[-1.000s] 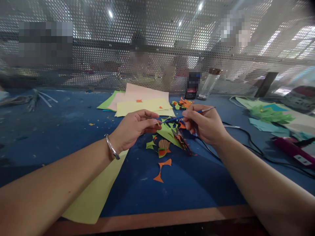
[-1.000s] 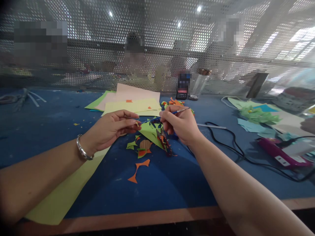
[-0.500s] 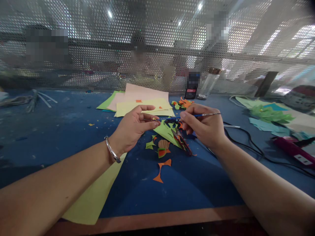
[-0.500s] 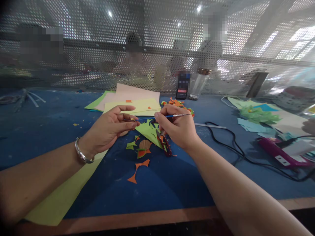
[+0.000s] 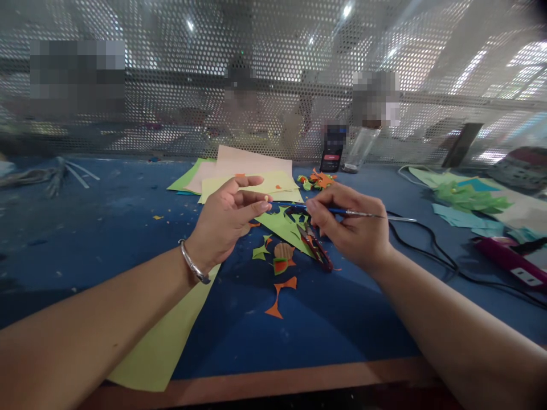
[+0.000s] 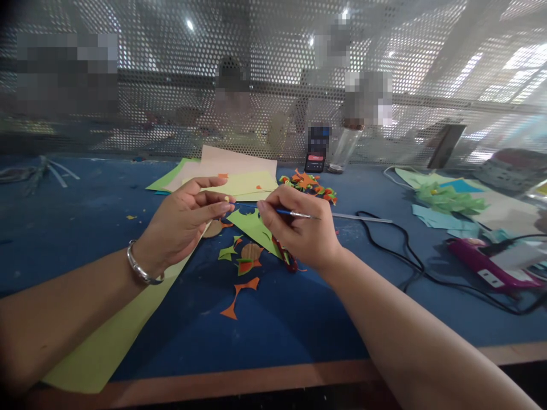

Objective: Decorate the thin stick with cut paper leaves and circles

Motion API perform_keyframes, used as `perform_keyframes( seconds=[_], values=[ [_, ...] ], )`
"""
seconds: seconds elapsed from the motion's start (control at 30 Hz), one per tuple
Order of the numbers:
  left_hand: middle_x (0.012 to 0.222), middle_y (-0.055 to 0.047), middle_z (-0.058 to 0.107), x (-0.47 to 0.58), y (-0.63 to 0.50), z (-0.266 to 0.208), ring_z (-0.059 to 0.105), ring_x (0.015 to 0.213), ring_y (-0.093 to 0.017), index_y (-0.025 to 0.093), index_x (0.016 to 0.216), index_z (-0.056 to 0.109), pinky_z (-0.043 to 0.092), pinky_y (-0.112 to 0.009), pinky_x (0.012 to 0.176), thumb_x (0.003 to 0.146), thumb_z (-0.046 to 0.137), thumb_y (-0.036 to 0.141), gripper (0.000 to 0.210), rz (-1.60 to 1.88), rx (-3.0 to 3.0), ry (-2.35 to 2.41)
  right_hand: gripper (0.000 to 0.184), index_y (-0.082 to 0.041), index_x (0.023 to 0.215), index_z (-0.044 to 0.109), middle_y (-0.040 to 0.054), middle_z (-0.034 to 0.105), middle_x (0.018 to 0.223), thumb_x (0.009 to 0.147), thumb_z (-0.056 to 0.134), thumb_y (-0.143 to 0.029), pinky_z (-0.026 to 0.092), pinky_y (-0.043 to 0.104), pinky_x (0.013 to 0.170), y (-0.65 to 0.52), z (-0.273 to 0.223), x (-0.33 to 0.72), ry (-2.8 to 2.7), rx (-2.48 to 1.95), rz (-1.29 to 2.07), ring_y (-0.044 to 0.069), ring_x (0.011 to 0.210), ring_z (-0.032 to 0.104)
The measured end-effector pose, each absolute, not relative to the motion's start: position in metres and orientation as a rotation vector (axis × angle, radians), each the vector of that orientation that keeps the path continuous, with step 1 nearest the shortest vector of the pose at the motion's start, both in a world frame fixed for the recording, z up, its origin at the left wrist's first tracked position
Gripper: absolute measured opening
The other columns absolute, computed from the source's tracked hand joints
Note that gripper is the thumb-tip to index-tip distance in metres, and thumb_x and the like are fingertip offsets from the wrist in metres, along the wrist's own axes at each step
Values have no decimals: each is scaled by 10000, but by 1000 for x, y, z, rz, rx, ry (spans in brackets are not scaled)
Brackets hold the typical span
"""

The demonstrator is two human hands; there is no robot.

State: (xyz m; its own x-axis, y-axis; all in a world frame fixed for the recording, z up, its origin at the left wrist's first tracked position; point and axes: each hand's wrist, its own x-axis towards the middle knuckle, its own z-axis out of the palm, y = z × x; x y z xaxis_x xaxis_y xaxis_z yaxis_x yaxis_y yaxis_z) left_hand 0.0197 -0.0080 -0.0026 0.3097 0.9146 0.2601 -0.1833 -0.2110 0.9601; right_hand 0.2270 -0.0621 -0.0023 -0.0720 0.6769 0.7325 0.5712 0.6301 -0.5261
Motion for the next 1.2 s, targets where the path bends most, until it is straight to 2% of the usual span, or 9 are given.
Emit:
perform_keyframes(
  seconds=[0.13, 0.43, 0.6, 0.87, 1.2],
  values=[
    [942, -57, 719, 20, -8, -3, 664, 981, -189, 187, 1178, 613, 518, -228, 699, 747, 784, 163, 464, 1235, 1411, 716, 188, -213, 732, 603, 1, 594, 663, 917, 598, -246, 452, 263, 581, -62, -1, 226, -1778, -964, -37, 123, 574, 513],
    [935, -52, 728, 22, -6, -4, 680, 974, -168, 174, 1123, 651, 505, -284, 900, 759, 765, 158, 381, 1352, 1494, 755, 143, -232, 769, 606, 15, 665, 699, 912, 600, -229, 475, 278, 608, -64, -1, 223, -1860, -929, -202, 140, 597, 576],
    [954, -52, 733, 21, -6, -7, 683, 976, -168, 180, 1095, 667, 505, -298, 922, 777, 744, 160, 328, 1386, 1506, 766, 108, -229, 800, 607, 22, 695, 750, 905, 611, -207, 470, 278, 622, -64, -4, 223, -1894, -919, -279, 143, 632, 608],
    [954, -49, 744, 21, -7, -7, 686, 971, -177, 181, 1050, 677, 510, -318, 923, 762, 757, 165, 299, 1411, 1447, 787, 99, -221, 826, 595, 10, 673, 721, 911, 593, -170, 453, 259, 600, -65, -5, 221, -1962, -856, -324, 126, 612, 594],
    [948, -70, 749, 26, -6, -11, 687, 935, -191, 174, 980, 702, 522, -305, 856, 726, 779, 150, 266, 1460, 1285, 725, 117, -190, 798, 576, 23, 678, 757, 901, 622, -160, 432, 253, 579, -65, -7, 220, -1985, -816, -457, 109, 595, 557]
  ],
)
